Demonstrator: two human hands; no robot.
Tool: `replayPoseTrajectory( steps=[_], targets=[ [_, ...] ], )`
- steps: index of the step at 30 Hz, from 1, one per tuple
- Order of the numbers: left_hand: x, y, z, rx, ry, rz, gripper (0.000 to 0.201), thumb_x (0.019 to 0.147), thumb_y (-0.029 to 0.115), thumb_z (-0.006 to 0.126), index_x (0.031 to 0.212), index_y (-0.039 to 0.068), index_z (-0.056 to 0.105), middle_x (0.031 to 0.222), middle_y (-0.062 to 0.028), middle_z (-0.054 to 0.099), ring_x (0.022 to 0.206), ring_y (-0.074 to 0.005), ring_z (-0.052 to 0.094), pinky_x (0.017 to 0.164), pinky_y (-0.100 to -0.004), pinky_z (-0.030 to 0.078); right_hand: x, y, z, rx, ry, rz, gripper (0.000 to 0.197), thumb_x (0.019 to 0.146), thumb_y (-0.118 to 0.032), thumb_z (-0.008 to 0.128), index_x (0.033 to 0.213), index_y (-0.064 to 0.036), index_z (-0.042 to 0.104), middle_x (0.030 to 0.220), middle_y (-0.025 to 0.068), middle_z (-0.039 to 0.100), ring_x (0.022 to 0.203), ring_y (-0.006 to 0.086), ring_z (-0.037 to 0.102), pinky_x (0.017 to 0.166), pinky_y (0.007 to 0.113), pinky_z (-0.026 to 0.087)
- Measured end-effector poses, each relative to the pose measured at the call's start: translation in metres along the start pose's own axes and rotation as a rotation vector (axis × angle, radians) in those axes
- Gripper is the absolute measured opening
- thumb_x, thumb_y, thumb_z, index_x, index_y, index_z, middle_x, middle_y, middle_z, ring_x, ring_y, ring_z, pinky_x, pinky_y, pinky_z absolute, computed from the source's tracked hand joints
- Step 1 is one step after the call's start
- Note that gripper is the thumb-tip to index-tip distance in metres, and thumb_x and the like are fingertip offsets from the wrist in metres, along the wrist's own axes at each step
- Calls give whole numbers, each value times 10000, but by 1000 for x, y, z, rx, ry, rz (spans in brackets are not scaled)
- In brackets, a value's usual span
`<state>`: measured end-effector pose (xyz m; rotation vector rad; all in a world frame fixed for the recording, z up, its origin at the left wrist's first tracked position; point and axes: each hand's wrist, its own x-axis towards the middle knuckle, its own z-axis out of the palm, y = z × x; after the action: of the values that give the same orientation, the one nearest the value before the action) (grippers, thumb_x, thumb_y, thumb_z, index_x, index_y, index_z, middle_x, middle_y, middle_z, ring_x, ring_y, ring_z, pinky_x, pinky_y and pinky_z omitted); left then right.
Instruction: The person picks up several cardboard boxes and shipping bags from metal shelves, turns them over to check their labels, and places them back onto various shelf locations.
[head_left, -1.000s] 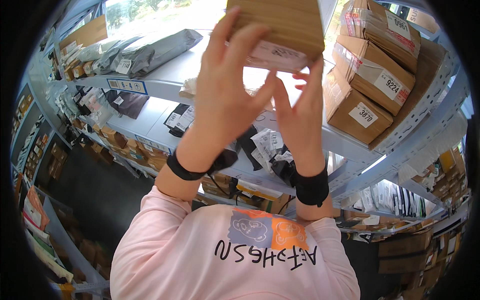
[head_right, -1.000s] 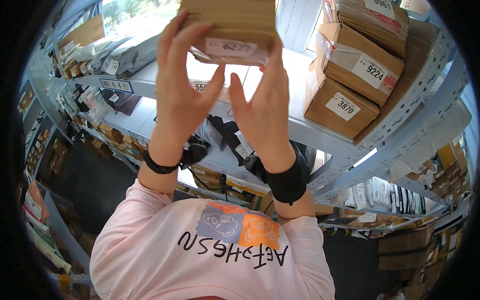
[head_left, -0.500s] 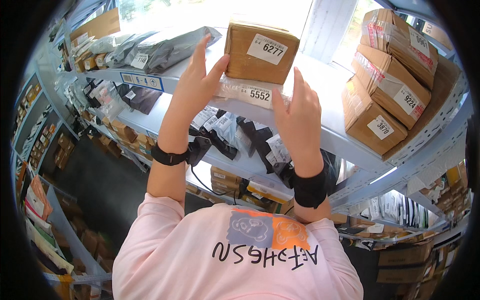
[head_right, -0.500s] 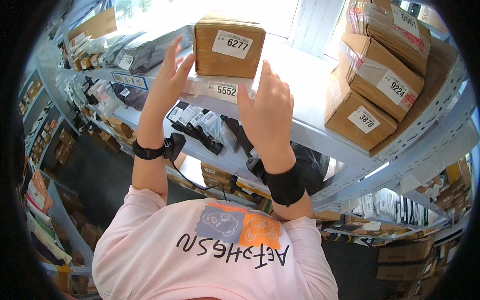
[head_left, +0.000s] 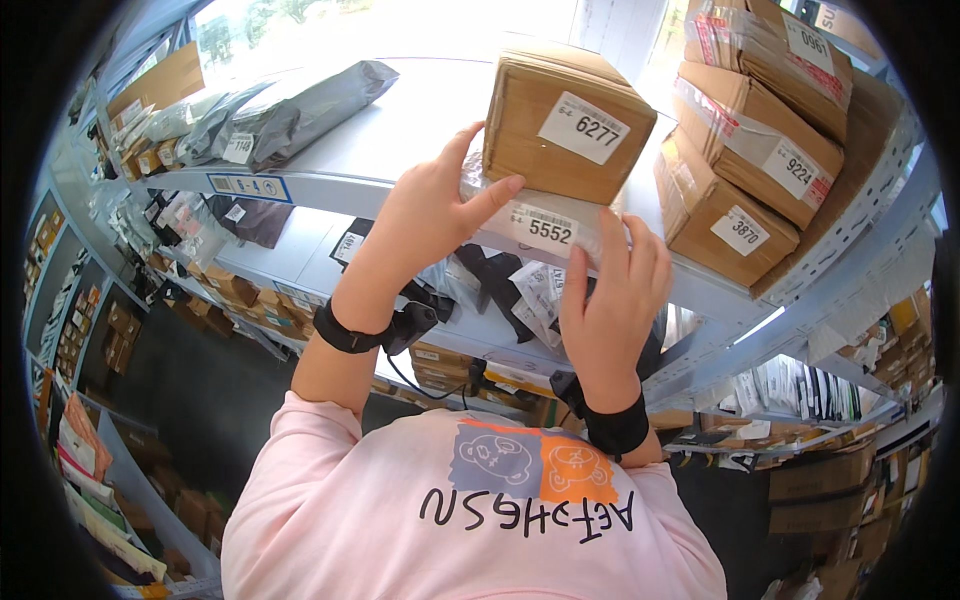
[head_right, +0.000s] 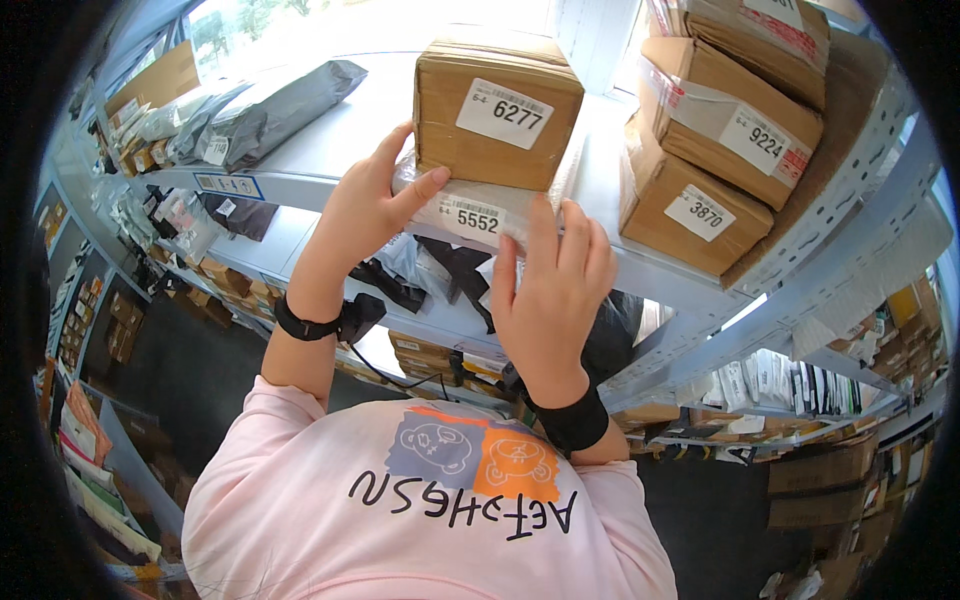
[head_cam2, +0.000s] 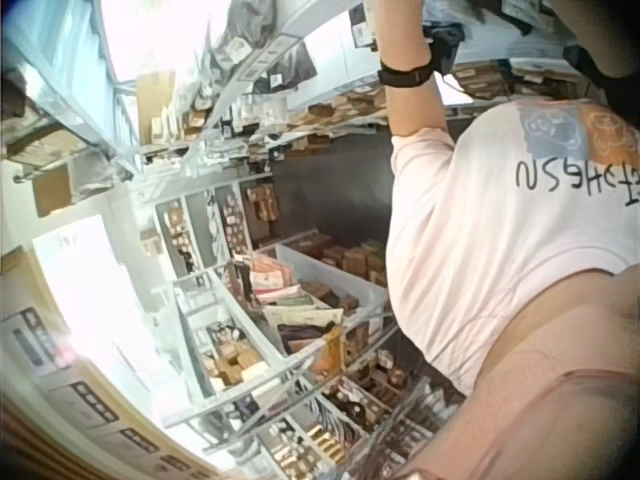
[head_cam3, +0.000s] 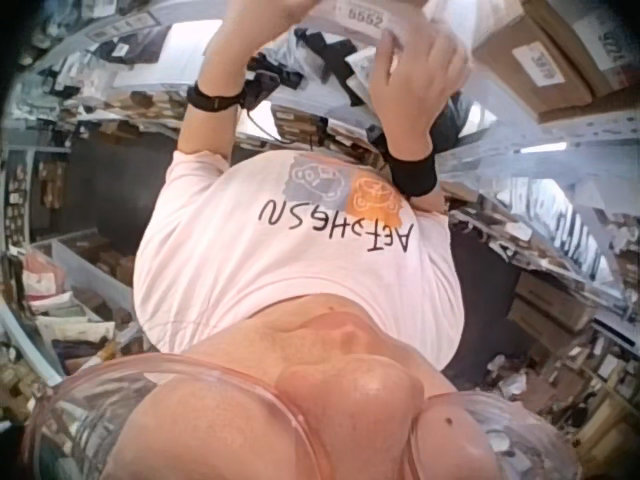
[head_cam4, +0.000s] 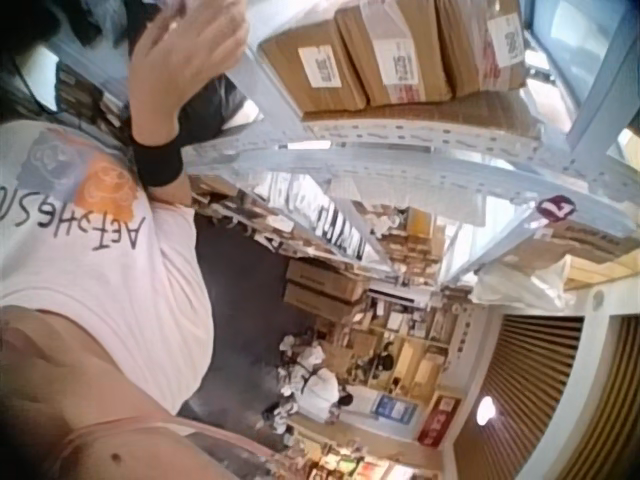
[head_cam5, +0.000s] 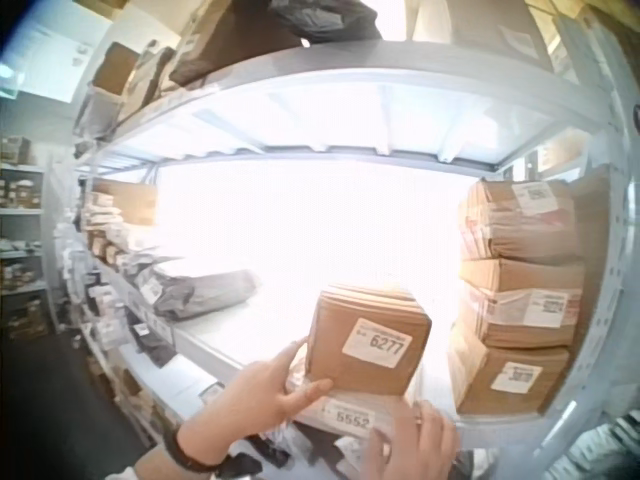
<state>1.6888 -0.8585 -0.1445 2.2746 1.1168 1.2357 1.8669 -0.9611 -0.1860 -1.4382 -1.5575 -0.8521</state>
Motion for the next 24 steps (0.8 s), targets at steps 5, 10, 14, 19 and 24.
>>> replayPoseTrajectory(
  steps=[5, 10, 14, 19, 24],
  targets=[
    [4, 26, 19, -17, -102, 46, 842, 875, 504, 662, 1406, -89, 388, 622, -186, 622, 605, -302, 660, 551, -370, 495, -8, 24, -11, -44, 51, 47, 400, 862, -158, 623, 1242, -42, 576, 1224, 128, 547, 1097, 331, 489, 947, 461, 348],
    [0, 41, 35, 85, -48, 94, 831, 887, 489, 650, 1393, -111, 377, 647, -217, 634, 646, -358, 675, 560, -402, 510, -10, 46, -16, -103, 48, 58, 372, 876, -157, 616, 1233, -58, 586, 1221, 113, 542, 1084, 317, 485, 942, 444, 334],
    [5, 27, 51, 43, 64, 150, 736, 942, 422, 603, 1437, -62, 352, 590, -152, 616, 560, -252, 660, 524, -338, 489, -8, 55, -13, -102, 53, 9, 357, 892, -159, 609, 1239, -79, 584, 1217, 114, 527, 1081, 320, 482, 925, 450, 337],
    [14, 30, 55, 21, 67, 128, 716, 944, 408, 591, 1431, -59, 354, 597, -160, 628, 570, -277, 667, 539, -357, 499, -6, 61, -2, -151, 82, 38, 339, 906, -165, 607, 1237, -99, 581, 1194, 118, 513, 1081, 326, 481, 916, 459, 344],
    [21, 28, 51, 55, 32, 167, 790, 920, 467, 585, 1402, -119, 363, 601, -202, 630, 643, -368, 684, 623, -418, 539, -2, 64, 3, -153, 92, 42, 341, 904, -174, 625, 1234, -101, 583, 1179, 121, 510, 1075, 332, 482, 921, 464, 348]
  ],
)
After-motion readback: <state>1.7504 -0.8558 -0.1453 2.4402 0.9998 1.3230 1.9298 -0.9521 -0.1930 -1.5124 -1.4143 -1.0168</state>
